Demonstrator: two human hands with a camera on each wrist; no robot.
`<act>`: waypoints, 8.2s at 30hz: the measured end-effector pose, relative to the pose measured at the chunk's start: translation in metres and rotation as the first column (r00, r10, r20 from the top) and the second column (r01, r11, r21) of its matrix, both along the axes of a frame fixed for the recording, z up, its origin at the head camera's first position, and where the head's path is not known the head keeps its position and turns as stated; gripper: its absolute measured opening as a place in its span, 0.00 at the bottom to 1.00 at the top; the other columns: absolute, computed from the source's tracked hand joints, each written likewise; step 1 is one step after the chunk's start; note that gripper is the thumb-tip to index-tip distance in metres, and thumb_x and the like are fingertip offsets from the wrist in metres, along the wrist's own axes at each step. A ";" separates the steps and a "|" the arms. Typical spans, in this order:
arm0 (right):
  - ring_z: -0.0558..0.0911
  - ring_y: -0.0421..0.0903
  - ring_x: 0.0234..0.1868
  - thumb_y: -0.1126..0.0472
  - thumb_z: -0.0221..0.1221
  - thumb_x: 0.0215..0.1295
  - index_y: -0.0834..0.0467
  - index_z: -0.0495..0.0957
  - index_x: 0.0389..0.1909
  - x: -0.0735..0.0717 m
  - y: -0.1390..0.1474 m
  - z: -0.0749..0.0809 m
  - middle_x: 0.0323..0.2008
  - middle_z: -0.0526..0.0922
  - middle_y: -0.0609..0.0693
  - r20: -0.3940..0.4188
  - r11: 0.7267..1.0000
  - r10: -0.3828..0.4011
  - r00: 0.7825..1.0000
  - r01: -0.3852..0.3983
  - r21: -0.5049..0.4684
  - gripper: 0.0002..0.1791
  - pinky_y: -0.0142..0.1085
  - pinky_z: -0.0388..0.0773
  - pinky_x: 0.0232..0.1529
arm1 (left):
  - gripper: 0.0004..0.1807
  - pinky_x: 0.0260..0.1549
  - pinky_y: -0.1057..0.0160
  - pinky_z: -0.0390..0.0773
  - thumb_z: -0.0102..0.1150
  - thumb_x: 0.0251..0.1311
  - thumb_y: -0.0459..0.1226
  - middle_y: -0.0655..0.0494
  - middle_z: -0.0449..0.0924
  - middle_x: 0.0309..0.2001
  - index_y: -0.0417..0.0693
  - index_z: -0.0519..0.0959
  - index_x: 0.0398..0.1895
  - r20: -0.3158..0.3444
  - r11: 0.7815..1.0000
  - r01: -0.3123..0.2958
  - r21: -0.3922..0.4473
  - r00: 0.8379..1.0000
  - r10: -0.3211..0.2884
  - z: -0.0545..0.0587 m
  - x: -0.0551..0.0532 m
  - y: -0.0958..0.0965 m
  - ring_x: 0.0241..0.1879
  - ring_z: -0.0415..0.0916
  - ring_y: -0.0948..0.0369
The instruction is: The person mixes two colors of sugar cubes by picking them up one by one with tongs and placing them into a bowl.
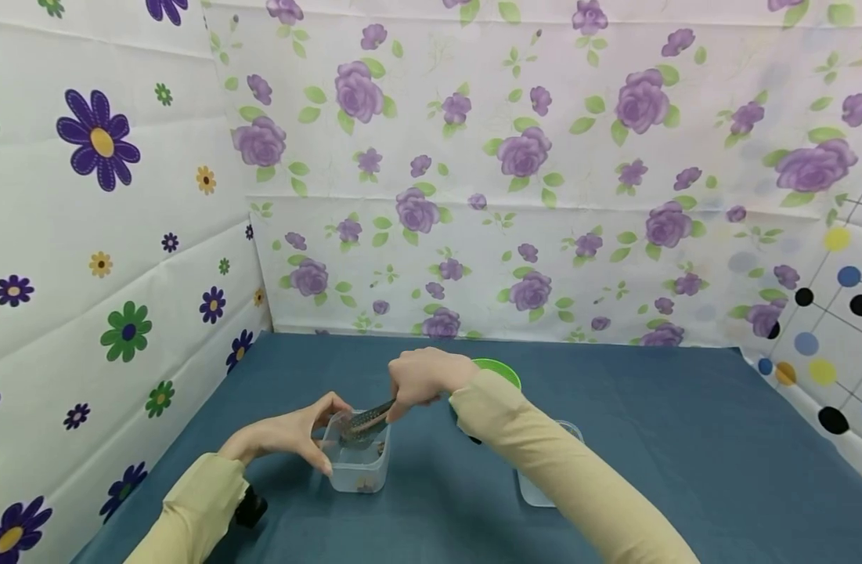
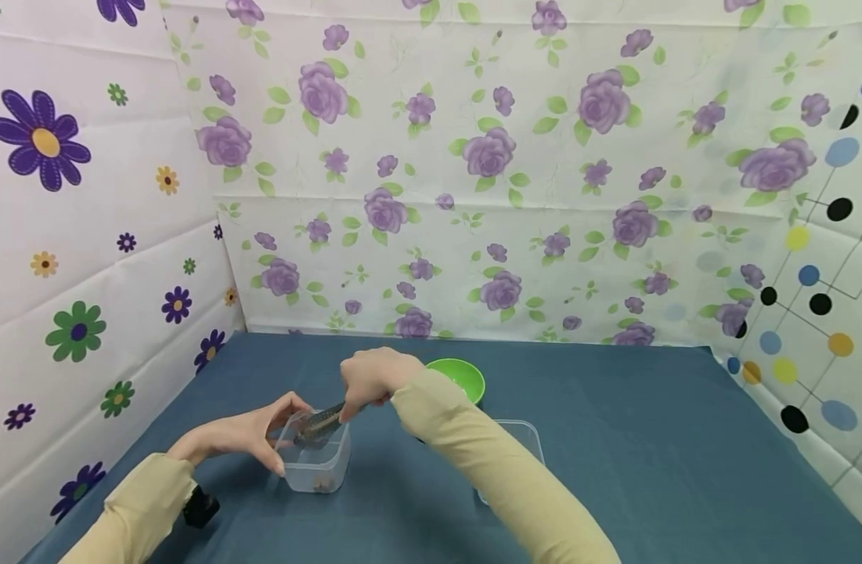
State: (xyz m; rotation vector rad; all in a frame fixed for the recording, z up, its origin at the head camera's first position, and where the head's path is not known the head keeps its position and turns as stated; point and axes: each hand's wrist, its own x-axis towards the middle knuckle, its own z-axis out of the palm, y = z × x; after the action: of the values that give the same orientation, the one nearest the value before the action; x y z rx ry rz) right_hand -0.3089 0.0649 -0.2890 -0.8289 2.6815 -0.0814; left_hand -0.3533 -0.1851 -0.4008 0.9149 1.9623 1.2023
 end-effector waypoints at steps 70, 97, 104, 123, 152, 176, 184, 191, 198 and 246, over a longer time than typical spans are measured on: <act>0.61 0.41 0.07 0.49 0.62 0.56 0.50 0.79 0.10 -0.001 0.032 0.003 0.04 0.63 0.45 0.040 0.993 0.022 0.999 -0.017 -0.118 0.18 0.31 0.66 0.13 | 0.38 0.52 0.45 0.66 0.67 0.49 0.33 0.40 0.49 0.61 0.38 0.53 0.58 0.015 0.999 0.024 0.020 1.000 -0.025 0.003 0.001 0.003 0.60 0.51 0.45; 0.61 0.40 0.06 0.51 0.63 0.56 0.51 0.80 0.12 -0.005 0.176 -0.015 0.04 0.63 0.44 0.028 0.935 -0.297 0.955 0.296 -0.197 0.16 0.32 0.70 0.16 | 0.38 0.53 0.49 0.67 0.67 0.48 0.31 0.38 0.53 0.59 0.36 0.52 0.57 0.044 0.997 0.057 0.057 0.997 -0.059 0.004 0.002 0.002 0.60 0.52 0.45; 0.61 0.40 0.07 0.48 0.62 0.56 0.51 0.80 0.15 -0.002 0.176 -0.015 0.04 0.63 0.45 0.021 0.920 -0.337 0.941 0.334 -0.203 0.15 0.32 0.66 0.13 | 0.37 0.53 0.49 0.67 0.66 0.49 0.31 0.37 0.52 0.59 0.38 0.52 0.57 0.040 0.996 0.062 0.061 0.997 -0.064 0.001 0.000 0.000 0.60 0.52 0.46; 0.65 0.38 0.11 0.44 0.61 0.55 0.48 0.83 0.21 0.014 0.061 0.029 0.09 0.67 0.39 -0.139 0.998 0.001 0.990 -0.010 -0.064 0.13 0.30 0.62 0.13 | 0.37 0.52 0.49 0.68 0.66 0.49 0.31 0.41 0.54 0.59 0.40 0.53 0.57 0.033 0.999 0.043 0.025 0.998 -0.044 0.001 -0.001 0.001 0.59 0.55 0.48; 0.73 0.40 0.17 0.48 0.67 0.49 0.52 0.83 0.22 0.009 -0.050 -0.009 0.16 0.77 0.44 0.017 0.958 -0.133 0.991 0.124 0.260 0.11 0.33 0.71 0.19 | 0.35 0.51 0.45 0.67 0.67 0.48 0.34 0.44 0.54 0.58 0.42 0.56 0.56 0.014 0.999 0.034 0.012 0.999 -0.034 0.001 0.000 0.000 0.58 0.55 0.47; 0.63 0.41 0.08 0.52 0.66 0.51 0.52 0.81 0.18 0.014 -0.039 -0.009 0.09 0.70 0.45 0.054 0.981 -0.095 0.994 0.085 0.172 0.10 0.32 0.62 0.10 | 0.36 0.52 0.48 0.67 0.66 0.49 0.32 0.39 0.53 0.60 0.40 0.54 0.57 0.040 0.998 0.050 0.040 0.998 -0.052 -0.001 -0.001 0.000 0.60 0.54 0.48; 0.64 0.42 0.07 0.50 0.64 0.54 0.52 0.70 0.05 0.008 -0.009 -0.001 0.04 0.63 0.46 -0.003 1.000 0.012 1.000 -0.012 0.020 0.23 0.31 0.64 0.10 | 0.39 0.52 0.48 0.68 0.67 0.48 0.34 0.39 0.51 0.60 0.37 0.53 0.58 0.039 0.999 0.040 0.031 0.998 -0.041 -0.002 -0.001 0.000 0.59 0.53 0.47; 0.61 0.40 0.06 0.50 0.63 0.56 0.50 0.76 0.08 0.008 0.026 0.017 0.04 0.62 0.44 -0.005 0.995 0.045 0.999 -0.045 -0.094 0.19 0.30 0.62 0.11 | 0.36 0.52 0.47 0.68 0.67 0.49 0.33 0.44 0.54 0.58 0.41 0.55 0.56 0.027 0.999 0.034 0.028 0.999 -0.035 0.001 -0.002 0.000 0.59 0.53 0.47; 0.58 0.40 0.07 0.52 0.62 0.57 0.51 0.77 0.10 0.003 0.063 0.019 0.04 0.61 0.43 0.052 0.974 0.000 0.999 0.012 -0.225 0.18 0.30 0.62 0.12 | 0.39 0.53 0.50 0.67 0.66 0.50 0.32 0.41 0.55 0.58 0.35 0.51 0.58 0.043 0.997 0.063 0.044 0.997 -0.065 0.001 -0.003 0.000 0.59 0.53 0.46; 0.53 0.36 0.08 0.45 0.63 0.52 0.48 0.63 0.05 0.022 0.038 0.027 0.05 0.53 0.39 -0.294 0.997 0.062 0.954 -0.048 0.055 0.26 0.28 0.50 0.10 | 0.39 0.52 0.49 0.68 0.66 0.50 0.32 0.40 0.54 0.59 0.36 0.51 0.58 0.050 0.997 0.060 0.050 0.997 -0.063 -0.003 -0.002 0.001 0.59 0.55 0.46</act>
State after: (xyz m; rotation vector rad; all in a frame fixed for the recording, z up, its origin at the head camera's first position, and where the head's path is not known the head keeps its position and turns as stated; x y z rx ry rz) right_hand -0.2872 0.1025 -0.2618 -0.9675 2.9204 0.1304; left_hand -0.3556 -0.1845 -0.4033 0.9522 1.8588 1.2307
